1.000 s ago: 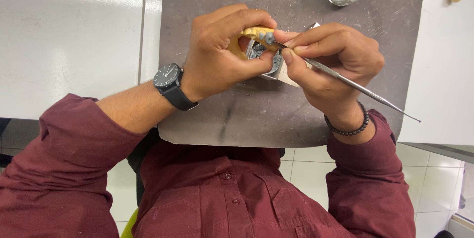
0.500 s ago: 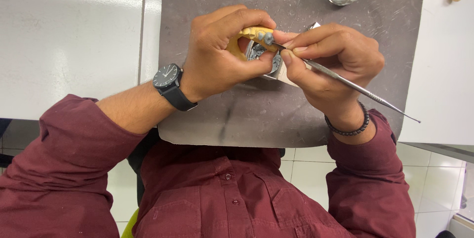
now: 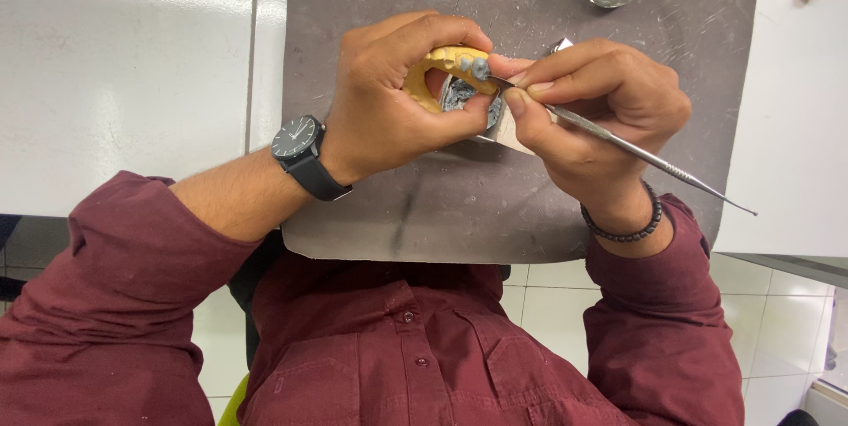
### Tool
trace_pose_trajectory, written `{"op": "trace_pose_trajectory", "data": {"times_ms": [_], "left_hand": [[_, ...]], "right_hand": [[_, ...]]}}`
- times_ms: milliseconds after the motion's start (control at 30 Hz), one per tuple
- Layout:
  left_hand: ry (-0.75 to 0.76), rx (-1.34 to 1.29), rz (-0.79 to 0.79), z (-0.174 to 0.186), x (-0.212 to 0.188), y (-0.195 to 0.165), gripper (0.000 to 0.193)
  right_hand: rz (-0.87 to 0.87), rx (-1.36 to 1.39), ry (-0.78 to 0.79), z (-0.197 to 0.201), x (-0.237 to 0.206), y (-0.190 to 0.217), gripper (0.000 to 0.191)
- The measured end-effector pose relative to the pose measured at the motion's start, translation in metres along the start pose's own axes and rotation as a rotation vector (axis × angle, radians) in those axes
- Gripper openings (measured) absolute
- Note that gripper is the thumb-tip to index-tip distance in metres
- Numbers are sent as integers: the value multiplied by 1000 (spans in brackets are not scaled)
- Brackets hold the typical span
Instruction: The person holds a yellow dental cast with artificial teeth in one hand and uses a metal wax carver to apply and sculpt blue-gray wax around the teeth, rotating the model to reach different sides and dipping the tool into a wax container as they build up the denture area.
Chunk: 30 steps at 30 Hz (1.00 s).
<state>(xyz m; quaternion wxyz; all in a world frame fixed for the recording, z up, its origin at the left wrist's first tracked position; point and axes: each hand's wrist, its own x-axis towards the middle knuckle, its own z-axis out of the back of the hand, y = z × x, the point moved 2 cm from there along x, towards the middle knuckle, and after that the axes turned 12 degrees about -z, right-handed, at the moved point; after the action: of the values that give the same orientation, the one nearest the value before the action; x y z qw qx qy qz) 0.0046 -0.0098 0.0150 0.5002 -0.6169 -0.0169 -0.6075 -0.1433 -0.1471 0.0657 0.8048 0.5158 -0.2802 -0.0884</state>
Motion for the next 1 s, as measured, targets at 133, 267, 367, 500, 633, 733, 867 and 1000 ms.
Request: {"op": "trace_pose_trajectory", "data": {"times_ms": [133, 267, 367, 500, 633, 733, 867, 1000], "left_hand": [[-3, 3, -11, -1, 0, 2, 35], [3, 10, -25, -1, -1, 3, 31], [5, 21, -18, 0, -2, 4, 33], [3, 2, -15, 0, -1, 3, 35], [10, 6, -3, -1, -1, 3, 34], [6, 14, -18, -1, 0, 3, 32], [-4, -6, -5, -1, -1, 3, 32], [4, 4, -15, 0, -1, 4, 31]], "right_hand": [[48, -101, 1, 0, 0, 1, 22], [70, -117, 21, -1, 0, 2, 21], [85, -132, 28, -1, 1, 3, 20], [81, -129, 34, -1, 1, 4, 20], [86, -132, 20, -1, 2, 3, 21], [87, -152, 22, -1, 2, 3, 21], [78, -155, 15, 0, 1, 3, 21], [79, -165, 29, 1, 0, 2, 21]]}}
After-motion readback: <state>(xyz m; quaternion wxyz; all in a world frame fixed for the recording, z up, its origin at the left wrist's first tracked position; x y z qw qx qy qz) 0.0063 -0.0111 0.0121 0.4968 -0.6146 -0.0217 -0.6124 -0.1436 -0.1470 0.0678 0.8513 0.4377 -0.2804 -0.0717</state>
